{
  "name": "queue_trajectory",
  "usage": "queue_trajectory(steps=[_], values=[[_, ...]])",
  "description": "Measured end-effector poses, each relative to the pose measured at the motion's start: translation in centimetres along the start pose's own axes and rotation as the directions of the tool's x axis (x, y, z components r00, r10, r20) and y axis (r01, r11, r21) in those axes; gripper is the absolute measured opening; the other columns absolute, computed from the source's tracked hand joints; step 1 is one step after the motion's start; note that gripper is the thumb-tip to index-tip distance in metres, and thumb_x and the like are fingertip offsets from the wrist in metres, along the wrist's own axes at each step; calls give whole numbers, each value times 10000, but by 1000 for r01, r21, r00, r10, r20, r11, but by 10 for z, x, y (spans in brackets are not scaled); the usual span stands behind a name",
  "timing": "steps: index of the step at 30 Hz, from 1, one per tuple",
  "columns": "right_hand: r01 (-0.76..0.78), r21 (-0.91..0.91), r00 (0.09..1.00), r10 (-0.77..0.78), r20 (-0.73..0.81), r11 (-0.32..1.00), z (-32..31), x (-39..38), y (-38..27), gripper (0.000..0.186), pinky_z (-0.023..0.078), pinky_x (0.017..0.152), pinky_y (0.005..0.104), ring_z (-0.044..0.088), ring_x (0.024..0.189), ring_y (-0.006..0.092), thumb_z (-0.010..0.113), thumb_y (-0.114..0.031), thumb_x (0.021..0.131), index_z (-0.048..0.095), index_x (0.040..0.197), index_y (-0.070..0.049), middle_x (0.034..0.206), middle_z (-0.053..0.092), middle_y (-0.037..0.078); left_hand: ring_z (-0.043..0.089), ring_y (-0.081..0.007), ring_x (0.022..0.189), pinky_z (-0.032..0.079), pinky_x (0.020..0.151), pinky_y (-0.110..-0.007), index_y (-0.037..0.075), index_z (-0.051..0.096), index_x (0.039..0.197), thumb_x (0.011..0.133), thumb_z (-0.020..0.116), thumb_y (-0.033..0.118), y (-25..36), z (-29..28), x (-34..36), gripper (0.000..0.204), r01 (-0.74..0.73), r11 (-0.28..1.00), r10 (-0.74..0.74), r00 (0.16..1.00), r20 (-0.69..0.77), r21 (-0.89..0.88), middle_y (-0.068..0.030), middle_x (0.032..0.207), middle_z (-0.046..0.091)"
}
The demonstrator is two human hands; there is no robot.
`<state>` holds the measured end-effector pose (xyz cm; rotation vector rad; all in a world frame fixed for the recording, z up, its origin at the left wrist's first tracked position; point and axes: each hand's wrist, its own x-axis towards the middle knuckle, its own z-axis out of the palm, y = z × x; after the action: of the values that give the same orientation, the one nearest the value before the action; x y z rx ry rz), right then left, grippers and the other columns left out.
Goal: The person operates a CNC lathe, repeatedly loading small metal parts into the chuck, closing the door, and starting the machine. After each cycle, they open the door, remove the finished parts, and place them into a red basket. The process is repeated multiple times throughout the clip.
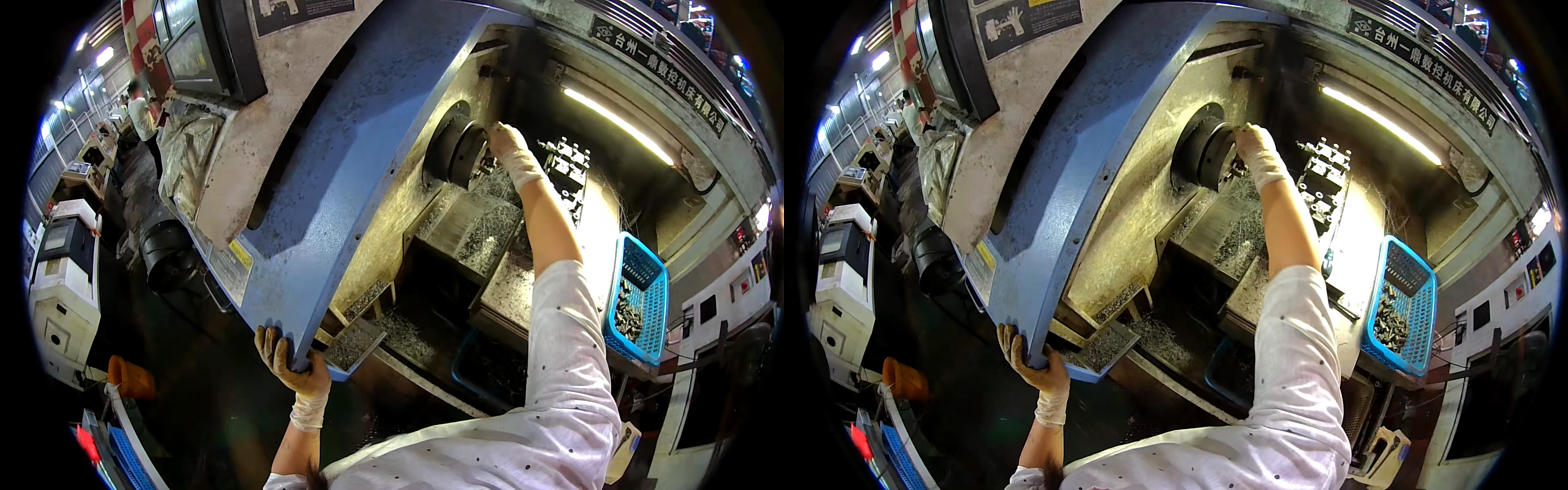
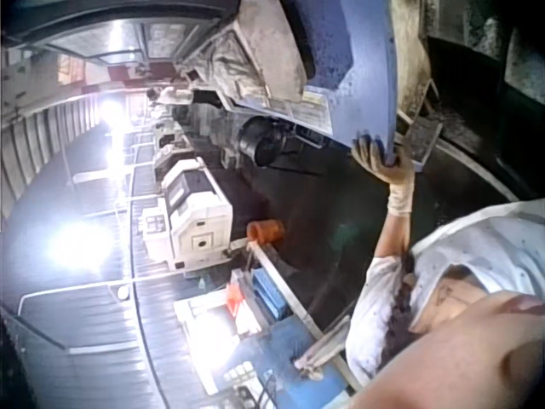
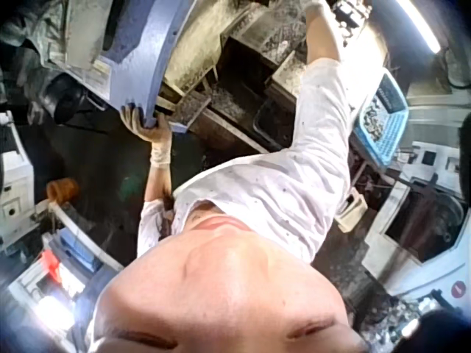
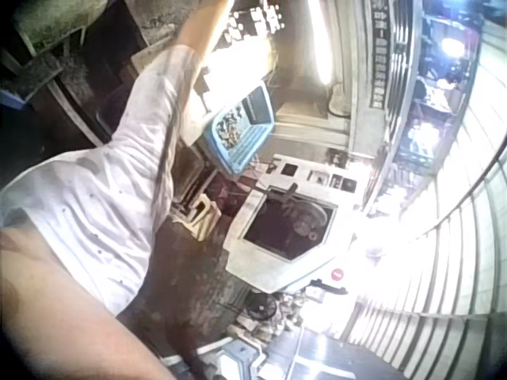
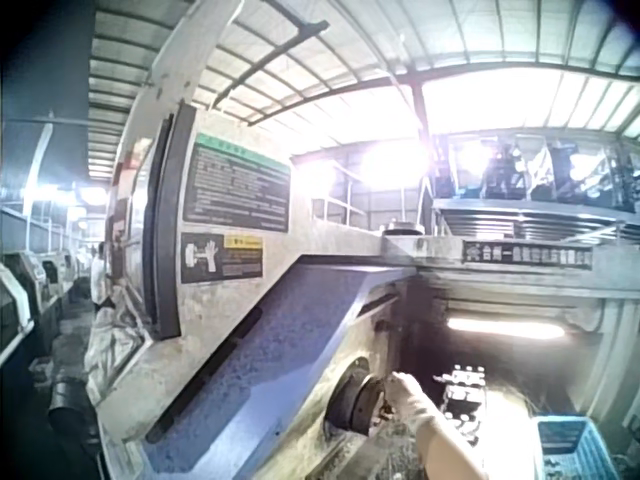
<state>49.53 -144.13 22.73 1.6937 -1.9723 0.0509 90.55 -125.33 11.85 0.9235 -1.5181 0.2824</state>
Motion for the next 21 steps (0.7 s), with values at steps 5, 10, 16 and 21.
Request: queue_trajectory(steps=[5, 10, 16, 21], values=[[-72, -59, 978, 82, 192, 996, -4, 14, -12, 220, 428, 653, 299, 527, 791, 219, 376, -150, 721, 563, 794, -60, 832, 547, 105, 324, -361, 1012, 227, 846, -467, 34, 371, 969, 545, 422, -44, -2, 4, 3, 434, -17, 999, 16, 1000, -26, -27, -149, 1036, 389], [-24, -4, 977, 25, 212, 1000, -20, -2, -9, 246, 420, 656, 314, 517, 807, 236, 351, -171, 733, 535, 835, -43, 837, 541, 121, 356, -298, 988, 270, 834, -380, 24, 378, 1014, 601, 588, 211, -8, -32, 37, 501, 147, 954, -72, 959, 275, -262, -152, 1047, 382], [-187, 106, 968, 165, 191, 977, -10, -16, -18, 276, 428, 623, 338, 531, 752, 267, 289, -165, 751, 475, 850, 13, 787, 541, 173, 258, -296, 1069, 206, 879, -379, 10, 289, 1113, 643, 568, 132, -22, 3, 171, 561, -166, 986, 163, 976, 144, 4, -167, 1127, 296], [-301, 205, 952, 282, 116, 932, 0, -4, -18, 261, 427, 618, 341, 532, 734, 274, 348, -176, 722, 544, 789, -17, 773, 546, 149, 261, -291, 1073, 227, 873, -368, 27, 292, 1121, 607, 610, 177, -40, 22, 212, 623, -329, 937, 314, 941, 129, 115, -160, 1142, 300]])
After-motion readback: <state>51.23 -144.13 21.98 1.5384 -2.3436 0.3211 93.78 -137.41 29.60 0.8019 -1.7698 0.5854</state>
